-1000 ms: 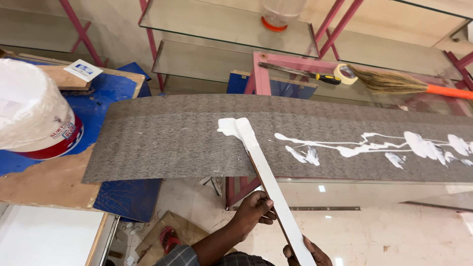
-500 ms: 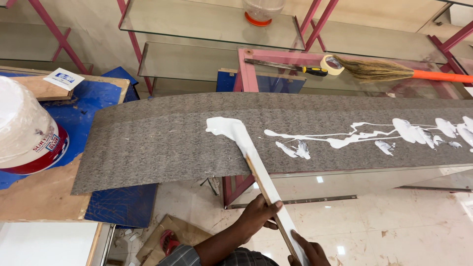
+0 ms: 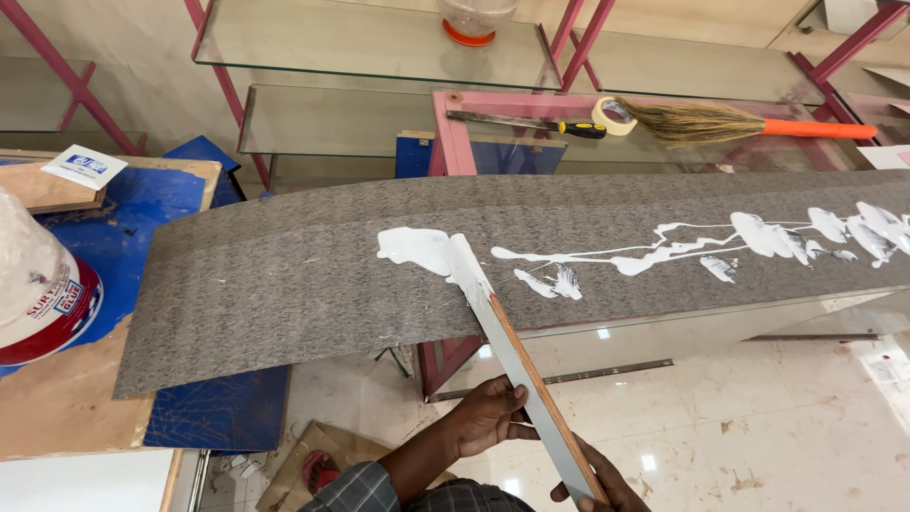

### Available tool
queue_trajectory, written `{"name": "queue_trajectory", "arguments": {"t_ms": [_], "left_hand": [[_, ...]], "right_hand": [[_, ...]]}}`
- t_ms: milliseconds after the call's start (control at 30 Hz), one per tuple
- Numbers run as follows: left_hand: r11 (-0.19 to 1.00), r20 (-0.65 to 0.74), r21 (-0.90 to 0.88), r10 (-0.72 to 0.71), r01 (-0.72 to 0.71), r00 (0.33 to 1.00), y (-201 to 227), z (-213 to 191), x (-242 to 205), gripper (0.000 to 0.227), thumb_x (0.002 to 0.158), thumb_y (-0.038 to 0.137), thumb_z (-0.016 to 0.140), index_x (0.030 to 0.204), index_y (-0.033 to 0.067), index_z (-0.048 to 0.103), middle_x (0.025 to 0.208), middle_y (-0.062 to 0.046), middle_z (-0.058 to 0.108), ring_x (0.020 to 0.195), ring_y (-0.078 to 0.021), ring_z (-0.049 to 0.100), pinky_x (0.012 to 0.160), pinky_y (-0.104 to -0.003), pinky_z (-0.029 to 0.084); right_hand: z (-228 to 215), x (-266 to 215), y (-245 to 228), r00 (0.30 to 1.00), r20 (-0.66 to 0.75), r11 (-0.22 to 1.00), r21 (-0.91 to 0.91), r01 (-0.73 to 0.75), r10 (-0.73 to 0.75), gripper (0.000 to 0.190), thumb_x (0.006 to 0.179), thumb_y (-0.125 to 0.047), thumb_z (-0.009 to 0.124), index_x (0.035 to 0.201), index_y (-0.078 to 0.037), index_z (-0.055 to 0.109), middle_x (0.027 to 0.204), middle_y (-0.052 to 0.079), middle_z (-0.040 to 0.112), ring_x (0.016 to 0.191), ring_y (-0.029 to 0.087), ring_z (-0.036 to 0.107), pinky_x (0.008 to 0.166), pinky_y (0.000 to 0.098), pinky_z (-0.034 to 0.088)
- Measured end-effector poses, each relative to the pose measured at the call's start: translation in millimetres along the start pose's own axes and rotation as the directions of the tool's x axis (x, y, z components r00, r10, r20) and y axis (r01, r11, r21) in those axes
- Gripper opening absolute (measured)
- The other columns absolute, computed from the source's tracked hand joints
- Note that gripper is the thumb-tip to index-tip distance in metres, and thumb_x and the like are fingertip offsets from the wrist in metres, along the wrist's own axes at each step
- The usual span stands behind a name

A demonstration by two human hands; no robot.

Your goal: The person applies white glue to a dark gray board using a wooden stick, repeatedly dipping the stick into a bucket of glue and spreading it across the surface. The person then uses a small packet to spread the glue further.

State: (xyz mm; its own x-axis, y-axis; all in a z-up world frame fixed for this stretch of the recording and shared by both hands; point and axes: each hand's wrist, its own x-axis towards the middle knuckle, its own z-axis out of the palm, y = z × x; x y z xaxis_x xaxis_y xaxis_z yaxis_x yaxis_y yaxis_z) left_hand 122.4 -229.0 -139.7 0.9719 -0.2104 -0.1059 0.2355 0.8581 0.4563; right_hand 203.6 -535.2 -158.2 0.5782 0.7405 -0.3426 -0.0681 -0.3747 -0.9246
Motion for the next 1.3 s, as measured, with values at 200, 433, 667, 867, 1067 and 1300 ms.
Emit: {"name": "queue_trajectory", "arguments": {"t_ms": [200, 433, 667, 867, 1067, 1300], "left_hand": [[0.959, -0.213, 0.281, 0.012, 0.050, 0.977, 6.2, 8.7, -8.4, 0.048, 0.099, 0.040, 0.068, 0.123, -0.0003, 0.058, 0.110, -0.015, 0.071, 0.104, -0.0252, 0.074, 0.094, -0.040, 0.064], [0.968, -0.185, 0.249, 0.029, 0.018, 0.982, 6.7, 18.0, -10.7, 0.050, 0.100, 0.043, 0.064, 0.123, -0.0012, 0.060, 0.110, -0.017, 0.073, 0.103, -0.0255, 0.074, 0.092, -0.039, 0.063], [0.962, -0.175, 0.250, -0.062, 0.105, 0.983, -13.6, 22.0, 24.5, 0.040, 0.105, 0.034, 0.058, 0.126, 0.0003, 0.058, 0.112, -0.015, 0.070, 0.103, -0.0273, 0.074, 0.092, -0.040, 0.064], [0.989, -0.037, 0.137, -0.048, 0.053, 0.998, -14.8, 27.5, 43.5, 0.039, 0.110, 0.031, 0.055, 0.133, -0.0006, 0.053, 0.117, -0.015, 0.069, 0.110, -0.0281, 0.072, 0.101, -0.043, 0.061], [0.990, -0.002, 0.139, -0.009, 0.009, 1.000, 7.1, 56.1, 61.7, 0.039, 0.110, 0.028, 0.051, 0.131, -0.0041, 0.049, 0.120, -0.021, 0.068, 0.118, -0.0355, 0.068, 0.104, -0.045, 0.059], [0.998, 0.244, -0.023, 0.060, -0.056, 0.968, 31.5, 99.4, 52.6, 0.041, 0.111, 0.027, 0.058, 0.137, -0.0047, 0.052, 0.133, -0.024, 0.064, 0.129, -0.0353, 0.064, 0.112, -0.046, 0.054]], "right_hand": [[14.0, -4.3, -1.0, 0.983, -0.181, 0.893, -0.434, -0.117, 0.041, 0.076, 0.091, -0.018, 0.066, 0.161, -0.026, 0.036, 0.107, 0.014, 0.073, 0.099, 0.019, 0.078, 0.091, 0.0403, 0.062], [-1.2, -19.7, 4.6, 0.981, -0.162, 0.401, -0.910, -0.105, -0.111, 0.089, 0.080, -0.027, 0.079, 0.157, -0.043, 0.037, 0.098, 0.016, 0.066, 0.082, 0.025, 0.076, 0.080, 0.0410, 0.065], [-17.5, -35.0, 5.1, 0.970, -0.215, 0.105, -0.968, -0.226, 0.111, 0.081, 0.085, -0.051, 0.077, 0.155, -0.055, 0.037, 0.089, 0.011, 0.059, 0.076, 0.023, 0.073, 0.085, 0.0328, 0.066], [-41.2, -46.5, -35.0, 0.951, -0.242, 0.069, -0.970, -0.232, -0.192, 0.083, 0.079, -0.045, 0.077, 0.153, -0.038, 0.042, 0.097, 0.011, 0.066, 0.081, 0.024, 0.075, 0.081, 0.0426, 0.065], [-68.6, -61.2, -144.4, 0.973, -0.213, -0.226, -0.947, -0.227, -0.084, 0.081, 0.086, -0.043, 0.066, 0.159, -0.027, 0.034, 0.113, 0.004, 0.069, 0.084, 0.017, 0.073, 0.072, 0.0349, 0.068], [-67.5, -70.3, -246.0, 0.910, -0.384, -0.500, -0.825, -0.263, 0.157, 0.065, 0.103, -0.041, 0.052, 0.162, -0.035, 0.024, 0.120, 0.001, 0.062, 0.087, 0.004, 0.072, 0.079, 0.0273, 0.066]]}}
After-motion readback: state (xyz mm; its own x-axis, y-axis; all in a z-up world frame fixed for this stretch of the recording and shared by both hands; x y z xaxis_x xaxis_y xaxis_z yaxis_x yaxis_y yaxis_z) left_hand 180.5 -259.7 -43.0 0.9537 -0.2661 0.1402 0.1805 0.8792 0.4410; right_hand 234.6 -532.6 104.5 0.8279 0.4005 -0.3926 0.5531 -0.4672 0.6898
